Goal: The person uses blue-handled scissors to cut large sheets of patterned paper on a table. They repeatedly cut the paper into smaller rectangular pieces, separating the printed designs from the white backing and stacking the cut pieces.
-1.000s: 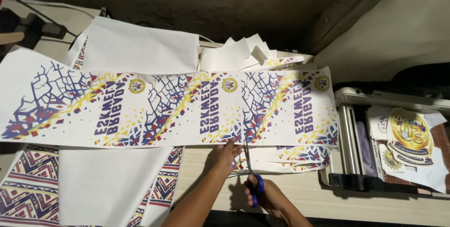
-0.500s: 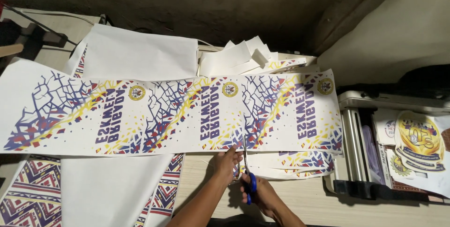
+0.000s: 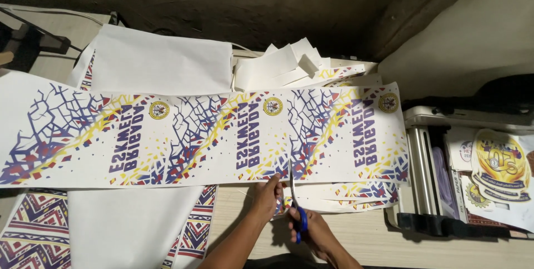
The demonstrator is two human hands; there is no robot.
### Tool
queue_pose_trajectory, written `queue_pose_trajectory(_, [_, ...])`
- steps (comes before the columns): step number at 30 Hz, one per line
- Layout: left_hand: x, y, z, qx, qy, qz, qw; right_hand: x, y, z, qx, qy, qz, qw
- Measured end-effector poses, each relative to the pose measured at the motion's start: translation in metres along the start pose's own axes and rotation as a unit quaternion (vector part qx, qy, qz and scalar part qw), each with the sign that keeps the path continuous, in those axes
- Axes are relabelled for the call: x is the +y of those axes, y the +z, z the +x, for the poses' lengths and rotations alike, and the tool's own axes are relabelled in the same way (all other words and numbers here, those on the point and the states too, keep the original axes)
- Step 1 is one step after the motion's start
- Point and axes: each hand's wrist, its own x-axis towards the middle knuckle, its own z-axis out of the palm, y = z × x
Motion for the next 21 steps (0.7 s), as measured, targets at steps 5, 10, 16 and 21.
queue_pose_trajectory(5, [-0.006, -0.006, -0.009, -0.016, -0.001, 0.051, 0.999, -0.024, 0.012, 0.006, -0.006, 0.0, 0.043, 0.999])
queue_pose_trajectory(10, [0.004, 0.001, -0.019, -0.004, -0.004, 0.058, 0.998, -0.027, 0.014, 0.012, -0.003, 0.004, 0.046, 0.999])
queue_pose_trajectory(16, [-0.01, -0.009, -0.01, -0.027, 0.012, 0.056, 0.998, -0.022, 0.009, 0.014, 0.012, -0.028, 0.007, 1.0])
queue_pose_trajectory(21, [-0.009, -0.008, -0.012, -0.021, 0.004, 0.06, 0.998, -0.032, 0.009, 0.023, 0.006, -0.025, 0.003, 1.0])
